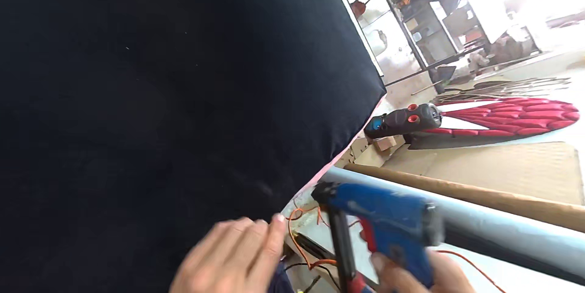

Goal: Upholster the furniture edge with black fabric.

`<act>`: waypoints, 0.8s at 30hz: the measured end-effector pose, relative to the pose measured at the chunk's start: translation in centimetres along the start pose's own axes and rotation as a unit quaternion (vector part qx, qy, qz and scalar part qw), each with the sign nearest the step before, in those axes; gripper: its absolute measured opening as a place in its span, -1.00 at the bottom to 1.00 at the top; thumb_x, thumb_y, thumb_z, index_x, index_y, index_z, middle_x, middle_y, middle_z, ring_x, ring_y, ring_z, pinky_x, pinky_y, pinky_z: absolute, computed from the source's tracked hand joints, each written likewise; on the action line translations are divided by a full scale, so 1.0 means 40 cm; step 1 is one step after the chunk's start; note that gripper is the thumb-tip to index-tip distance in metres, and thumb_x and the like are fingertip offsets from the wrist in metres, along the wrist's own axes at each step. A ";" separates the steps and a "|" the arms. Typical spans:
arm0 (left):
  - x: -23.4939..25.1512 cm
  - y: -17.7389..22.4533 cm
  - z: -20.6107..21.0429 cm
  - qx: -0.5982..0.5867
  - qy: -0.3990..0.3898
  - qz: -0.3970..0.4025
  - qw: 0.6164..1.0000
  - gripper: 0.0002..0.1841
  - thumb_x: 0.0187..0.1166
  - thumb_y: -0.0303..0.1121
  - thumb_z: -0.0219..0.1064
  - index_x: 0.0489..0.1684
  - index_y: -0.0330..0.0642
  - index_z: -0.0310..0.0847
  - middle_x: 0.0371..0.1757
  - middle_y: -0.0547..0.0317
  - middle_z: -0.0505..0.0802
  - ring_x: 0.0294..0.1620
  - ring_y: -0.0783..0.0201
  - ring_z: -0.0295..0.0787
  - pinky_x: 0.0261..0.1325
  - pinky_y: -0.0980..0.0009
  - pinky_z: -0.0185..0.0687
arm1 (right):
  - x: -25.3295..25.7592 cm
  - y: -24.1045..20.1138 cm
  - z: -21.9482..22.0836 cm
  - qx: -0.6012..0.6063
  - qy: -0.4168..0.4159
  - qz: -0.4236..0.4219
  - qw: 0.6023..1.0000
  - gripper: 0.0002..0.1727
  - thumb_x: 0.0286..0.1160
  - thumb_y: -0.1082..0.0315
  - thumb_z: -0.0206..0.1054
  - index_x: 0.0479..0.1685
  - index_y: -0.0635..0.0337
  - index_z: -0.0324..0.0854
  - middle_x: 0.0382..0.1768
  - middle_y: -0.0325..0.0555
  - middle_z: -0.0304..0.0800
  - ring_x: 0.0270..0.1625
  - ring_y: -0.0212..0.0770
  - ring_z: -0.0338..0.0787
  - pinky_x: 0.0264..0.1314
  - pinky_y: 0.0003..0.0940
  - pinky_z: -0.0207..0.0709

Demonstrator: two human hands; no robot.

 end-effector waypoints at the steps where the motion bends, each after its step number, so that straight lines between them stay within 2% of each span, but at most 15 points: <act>1: -0.013 -0.017 -0.043 0.021 0.005 -0.025 0.999 -0.59 0.61 -0.09 0.38 0.32 -0.08 0.76 -0.01 0.07 0.92 -0.01 0.08 0.88 0.01 0.14 0.75 | -0.017 0.015 -0.015 0.063 0.019 0.014 0.998 -0.76 0.33 0.26 0.39 -0.07 0.13 0.70 -0.57 -0.28 0.78 -0.58 -0.28 0.80 -0.52 -0.27 0.75; 3: -0.030 -0.040 -0.096 0.082 0.004 -0.063 0.995 -0.42 0.49 0.18 0.41 0.35 -0.01 0.75 0.11 0.05 0.90 0.11 0.02 0.85 0.06 0.06 0.71 | -0.047 0.039 -0.047 0.125 0.043 0.041 0.990 -0.71 0.34 0.27 0.33 0.03 0.12 0.67 -0.61 -0.25 0.75 -0.65 -0.22 0.77 -0.57 -0.24 0.74; 4: -0.035 -0.045 -0.107 0.104 0.003 -0.075 0.992 -0.41 0.45 0.19 0.43 0.33 0.00 0.76 0.15 0.03 0.89 0.16 -0.02 0.84 0.09 0.02 0.71 | -0.061 0.054 -0.056 0.135 0.048 0.046 0.989 -0.70 0.34 0.28 0.32 0.04 0.13 0.67 -0.63 -0.23 0.74 -0.66 -0.20 0.76 -0.58 -0.23 0.73; 7: -0.038 -0.056 -0.112 0.109 -0.023 -0.107 0.988 -0.51 0.45 0.08 0.48 0.23 0.02 0.83 0.10 0.03 0.89 0.17 -0.04 0.82 0.15 0.01 0.70 | -0.087 0.115 -0.042 0.161 0.051 0.042 0.985 -0.71 0.30 0.26 0.33 0.00 0.14 0.68 -0.66 -0.23 0.72 -0.68 -0.21 0.75 -0.60 -0.25 0.72; 9: -0.045 -0.058 -0.101 0.110 -0.041 -0.125 0.985 -0.51 0.45 0.11 0.47 0.22 0.03 0.84 0.08 0.05 0.89 0.15 0.00 0.82 0.15 0.03 0.70 | -0.098 0.160 -0.014 0.191 0.039 0.049 0.980 -0.71 0.28 0.27 0.33 -0.03 0.16 0.67 -0.66 -0.23 0.72 -0.67 -0.20 0.76 -0.59 -0.24 0.72; 11: -0.054 -0.067 -0.079 0.119 -0.043 -0.142 0.982 -0.49 0.44 0.13 0.47 0.22 0.03 0.84 0.07 0.07 0.90 0.11 0.03 0.84 0.12 0.05 0.73 | -0.099 0.205 0.014 0.206 0.027 0.057 0.977 -0.78 0.25 0.27 0.34 -0.16 0.14 0.67 -0.69 -0.26 0.71 -0.67 -0.23 0.75 -0.58 -0.25 0.70; 14: -0.053 -0.072 -0.091 0.130 -0.028 -0.140 0.981 -0.77 0.52 -0.14 0.46 -0.11 -0.03 0.93 -0.20 0.15 0.92 -0.14 0.15 0.89 -0.01 0.21 0.81 | -0.095 0.251 0.050 0.211 0.001 0.071 0.975 -0.79 0.21 0.24 0.39 -0.25 0.15 0.68 -0.69 -0.22 0.72 -0.65 -0.21 0.76 -0.56 -0.22 0.71; 16: -0.042 -0.025 -0.141 0.177 -0.013 -0.084 0.980 -0.85 0.54 -0.30 0.41 -0.27 -0.11 0.91 -0.34 0.15 0.89 -0.24 0.17 0.88 -0.11 0.26 0.80 | -0.104 0.268 0.064 0.212 -0.015 0.092 0.973 -0.77 0.19 0.20 0.43 -0.27 0.14 0.70 -0.68 -0.15 0.73 -0.65 -0.14 0.78 -0.57 -0.16 0.72; 18: -0.029 0.005 -0.169 0.245 0.026 0.031 0.969 -0.89 0.46 -0.42 0.42 -0.35 -0.19 0.88 -0.44 0.08 0.84 -0.34 0.10 0.85 -0.26 0.25 0.77 | -0.117 0.271 0.071 0.212 -0.018 0.105 0.971 -0.76 0.18 0.18 0.45 -0.26 0.12 0.71 -0.67 -0.12 0.73 -0.65 -0.10 0.77 -0.58 -0.13 0.71; 21: -0.054 -0.069 -0.102 0.279 -0.031 0.156 0.947 -0.84 0.51 -0.50 0.30 -0.20 -0.19 0.84 -0.32 0.11 0.89 -0.26 0.13 0.89 -0.17 0.28 0.80 | -0.153 0.274 0.086 0.209 -0.004 0.100 0.973 -0.74 0.16 0.17 0.45 -0.23 0.11 0.72 -0.64 -0.13 0.75 -0.62 -0.12 0.80 -0.54 -0.12 0.74; 24: -0.068 -0.114 -0.055 0.266 -0.032 0.188 0.945 -0.83 0.52 -0.53 0.25 -0.21 -0.18 0.82 -0.28 0.12 0.89 -0.21 0.14 0.89 -0.11 0.29 0.79 | -0.202 0.283 0.116 0.188 0.039 0.087 0.978 -0.74 0.13 0.17 0.46 -0.27 0.12 0.73 -0.64 -0.22 0.75 -0.61 -0.21 0.79 -0.53 -0.18 0.72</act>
Point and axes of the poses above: each hand's wrist, its own x-axis towards the middle knuckle, its own z-axis out of the palm, y = z × x, the point moved 2 cm from there along x, towards the middle knuckle
